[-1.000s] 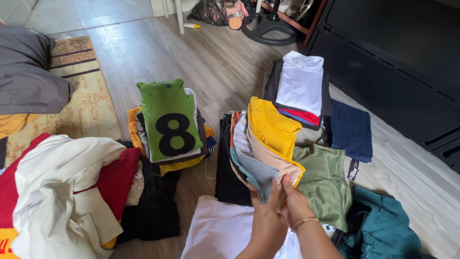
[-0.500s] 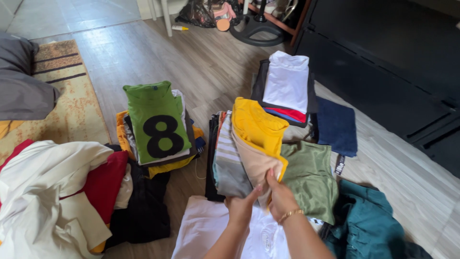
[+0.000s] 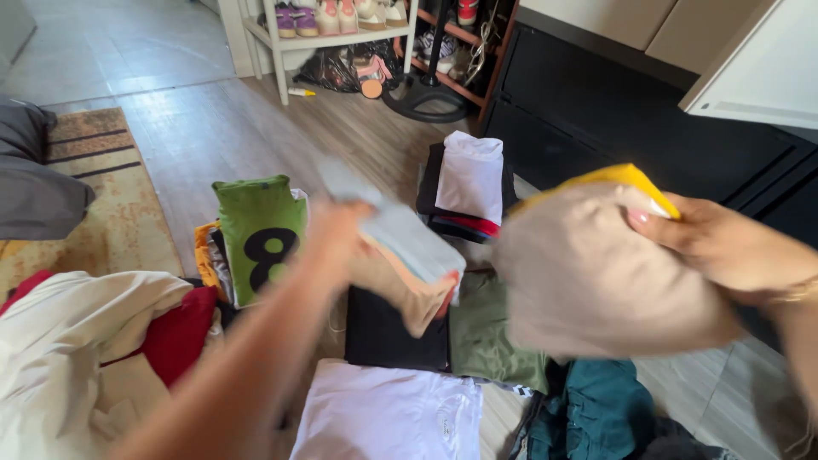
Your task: Sorting and organizing different types of apparel into structured piles on the floor.
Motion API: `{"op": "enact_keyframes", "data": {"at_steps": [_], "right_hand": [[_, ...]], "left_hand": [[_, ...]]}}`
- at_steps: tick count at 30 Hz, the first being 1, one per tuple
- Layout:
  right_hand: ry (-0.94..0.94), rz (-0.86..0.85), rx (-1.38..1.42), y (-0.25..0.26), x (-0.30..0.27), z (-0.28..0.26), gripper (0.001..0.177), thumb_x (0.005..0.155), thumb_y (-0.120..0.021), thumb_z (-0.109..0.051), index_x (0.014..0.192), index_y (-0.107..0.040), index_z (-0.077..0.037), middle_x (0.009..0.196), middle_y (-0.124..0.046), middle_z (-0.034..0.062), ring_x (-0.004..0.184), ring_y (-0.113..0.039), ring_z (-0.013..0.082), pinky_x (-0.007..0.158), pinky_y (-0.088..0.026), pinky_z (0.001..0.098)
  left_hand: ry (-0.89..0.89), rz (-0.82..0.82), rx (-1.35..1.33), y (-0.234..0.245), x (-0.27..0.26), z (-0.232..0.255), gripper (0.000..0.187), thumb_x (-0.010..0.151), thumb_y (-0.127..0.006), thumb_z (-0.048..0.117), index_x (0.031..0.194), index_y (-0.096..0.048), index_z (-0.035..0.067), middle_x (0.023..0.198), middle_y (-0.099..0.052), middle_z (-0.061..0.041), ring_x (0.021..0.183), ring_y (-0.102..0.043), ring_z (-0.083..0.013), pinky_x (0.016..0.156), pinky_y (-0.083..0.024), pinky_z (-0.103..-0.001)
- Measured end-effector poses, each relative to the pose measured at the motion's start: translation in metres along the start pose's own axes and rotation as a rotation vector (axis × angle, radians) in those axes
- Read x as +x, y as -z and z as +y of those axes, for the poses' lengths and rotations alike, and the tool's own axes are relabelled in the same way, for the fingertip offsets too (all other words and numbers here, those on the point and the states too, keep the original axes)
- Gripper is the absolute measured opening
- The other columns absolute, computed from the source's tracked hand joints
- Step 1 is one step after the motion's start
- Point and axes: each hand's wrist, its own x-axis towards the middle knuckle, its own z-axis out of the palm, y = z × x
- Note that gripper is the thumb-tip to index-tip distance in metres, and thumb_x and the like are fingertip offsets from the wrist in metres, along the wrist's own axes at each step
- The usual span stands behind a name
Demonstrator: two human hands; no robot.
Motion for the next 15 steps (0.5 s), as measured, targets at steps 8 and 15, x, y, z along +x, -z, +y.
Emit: {"op": "enact_keyframes", "data": {"at_steps": [8, 15], "right_hand": [[0.032, -0.387, -0.639, -0.025, 0.021, -0.003, 0.055, 0.089, -0.07, -0.047, 0.133, -0.071, -0.014, 0.112, -0.081, 0.009, 0.105, -0.064, 0.0166, 0.098, -0.049, 0.031], [0.377, -0.314, -0.683, -0.071, 0.109, -0.034, 0.042, 0.091, -0.067, -0.032, 0.128, -0.071, -0.013, 0.112, -0.08, 0.0081, 0.103, -0.067, 0.021, 0.097, -0.051, 0.0352]], "left_hand": [[0.114, -0.111, 0.004, 0.098, -0.044, 0.166, 0.017, 0.092, -0.067, 0.019, 0.098, -0.069, 0.003, 0.079, -0.069, -0.006, 0.056, -0.063, -0.0173, 0.046, -0.048, -0.029], [0.125, 0.062, 0.344, 0.12, -0.097, 0.187, 0.025, 0.089, -0.064, 0.018, 0.108, -0.069, 0.003, 0.09, -0.073, -0.012, 0.068, -0.072, -0.0232, 0.059, -0.061, -0.037]]}}
